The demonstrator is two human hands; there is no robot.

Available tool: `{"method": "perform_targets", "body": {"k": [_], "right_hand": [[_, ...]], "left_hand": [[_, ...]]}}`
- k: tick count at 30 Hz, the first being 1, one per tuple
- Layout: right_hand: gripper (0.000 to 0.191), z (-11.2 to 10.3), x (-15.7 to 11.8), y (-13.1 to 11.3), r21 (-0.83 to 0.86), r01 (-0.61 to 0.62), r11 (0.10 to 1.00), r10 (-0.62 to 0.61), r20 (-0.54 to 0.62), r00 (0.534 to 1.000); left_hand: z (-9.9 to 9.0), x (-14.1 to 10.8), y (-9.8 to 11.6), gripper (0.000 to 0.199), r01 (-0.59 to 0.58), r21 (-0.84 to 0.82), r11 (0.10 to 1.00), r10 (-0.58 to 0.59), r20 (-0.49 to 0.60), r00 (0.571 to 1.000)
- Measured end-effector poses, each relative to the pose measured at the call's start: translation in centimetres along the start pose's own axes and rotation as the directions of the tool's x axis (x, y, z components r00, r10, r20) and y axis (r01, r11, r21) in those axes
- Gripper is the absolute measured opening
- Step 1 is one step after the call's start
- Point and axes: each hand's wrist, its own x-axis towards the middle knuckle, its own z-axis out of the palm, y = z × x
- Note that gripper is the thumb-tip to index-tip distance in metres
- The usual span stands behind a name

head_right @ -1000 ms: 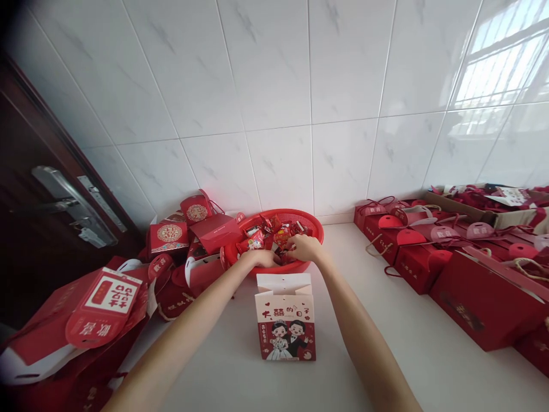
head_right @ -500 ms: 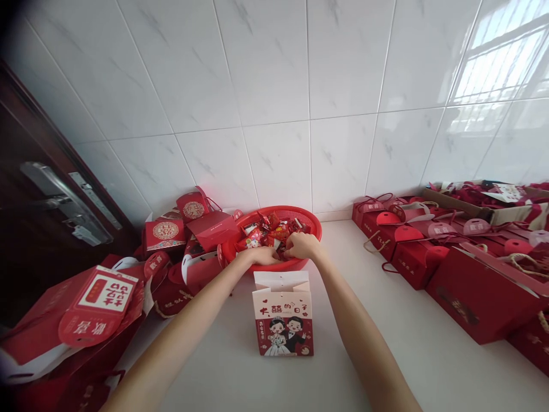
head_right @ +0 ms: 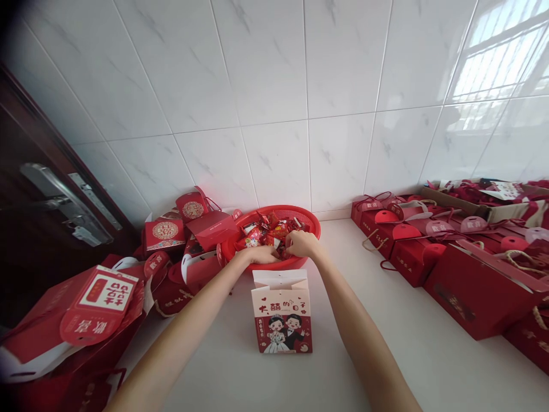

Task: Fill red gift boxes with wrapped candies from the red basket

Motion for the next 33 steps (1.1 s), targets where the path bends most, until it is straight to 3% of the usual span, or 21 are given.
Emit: {"method": "perform_targets", "body": {"k": [8,16,23,28,33], "right_hand": [[0.033,0.0,-0.1,0.1,0.004,0.008,1.0,-0.008,-0.011,1.0],[0.03,0.1,0.0,0.1,0.019,0.009,1.0,-0.008,-0.025,1.0],[0.028,0.1,0.0,0.2,0.059,0.018,0.998,-0.015,-0.041,0.999],[0.022,-0.6,-0.3,0.7,0.142,0.093,0.985,-0.09,-0.031,0.995],[0.005,-0.4,0.1,1.8,0.348,0.175,0.921,-0.193,0.018,0.981]], "left_hand": [[-0.1,-0.5,-0.2,0.016,-0.124,-0.074,0.99,0.124,-0.007,0.992],[0.0,-0.6,-0.2,0.009,-0.171,-0.101,0.98,0.174,0.019,0.985],[0.2,-0.6,-0.2,0.016,-0.254,-0.162,0.954,0.258,0.003,0.966],[0.3,-0.4,-0.4,0.016,-0.266,-0.175,0.948,0.268,-0.013,0.963],[0.1,-0.6,-0.5,0.017,-0.236,-0.175,0.956,0.234,-0.032,0.972]]}}
